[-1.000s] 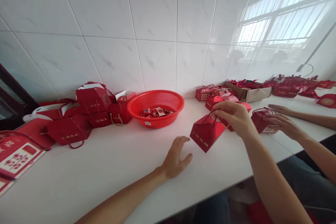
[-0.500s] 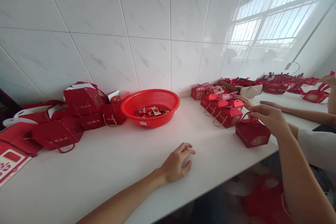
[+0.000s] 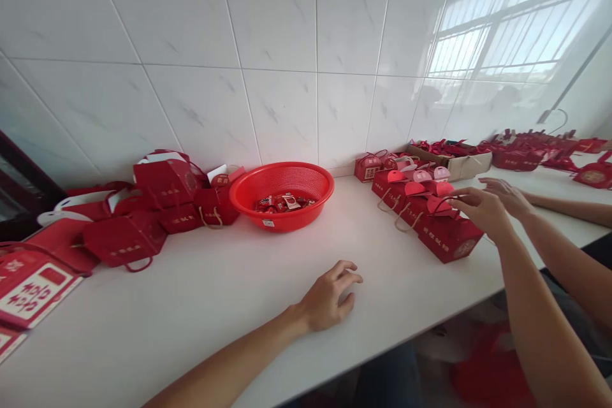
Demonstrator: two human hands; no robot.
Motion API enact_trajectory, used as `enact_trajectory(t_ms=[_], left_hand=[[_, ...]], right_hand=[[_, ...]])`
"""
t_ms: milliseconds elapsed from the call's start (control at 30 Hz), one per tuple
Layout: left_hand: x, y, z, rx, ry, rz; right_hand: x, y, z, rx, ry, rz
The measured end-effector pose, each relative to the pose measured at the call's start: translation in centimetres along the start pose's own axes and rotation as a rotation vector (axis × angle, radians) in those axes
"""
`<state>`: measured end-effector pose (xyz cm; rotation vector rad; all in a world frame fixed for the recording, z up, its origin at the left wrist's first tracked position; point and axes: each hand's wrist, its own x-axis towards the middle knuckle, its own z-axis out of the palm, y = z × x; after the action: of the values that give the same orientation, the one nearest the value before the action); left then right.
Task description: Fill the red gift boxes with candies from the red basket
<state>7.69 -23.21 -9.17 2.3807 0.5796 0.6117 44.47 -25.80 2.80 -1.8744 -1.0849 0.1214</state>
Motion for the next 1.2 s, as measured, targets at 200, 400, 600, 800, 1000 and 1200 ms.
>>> enact_trajectory(t_ms=[200, 400, 600, 800, 1000, 1200], left_hand=[[-0.1, 0.0, 0.2, -0.007, 0.018, 0.014], [0.1, 0.0, -0.6, -0.015, 0.057, 0.088], [-0.6, -0.1, -7.3, 0.270, -0.030, 0.316], [-3.0, -1.0, -19.4, 0.522, 0.273, 0.016], [-3.1, -5.1, -27.7, 0.632, 0.537, -0.874], [-2.0, -8.2, -29.6, 0.656, 0.505, -1.088]], right_hand=[[-1.4, -2.1, -0.1, -0.564, 0.068, -0.158], [-4.6, -6.1, 3.3, -0.190, -0.063, -0.385], [-8.8, -9.1, 11.6, 0.154, -0.638, -0.643], [-13.2, -9.4, 18.6, 0.349, -1.045, -0.561], [-15.3, -7.8, 20.8, 0.483, -1.204, -0.373], [-15.3, -7.6, 20.9, 0.531, -1.206, -0.301]])
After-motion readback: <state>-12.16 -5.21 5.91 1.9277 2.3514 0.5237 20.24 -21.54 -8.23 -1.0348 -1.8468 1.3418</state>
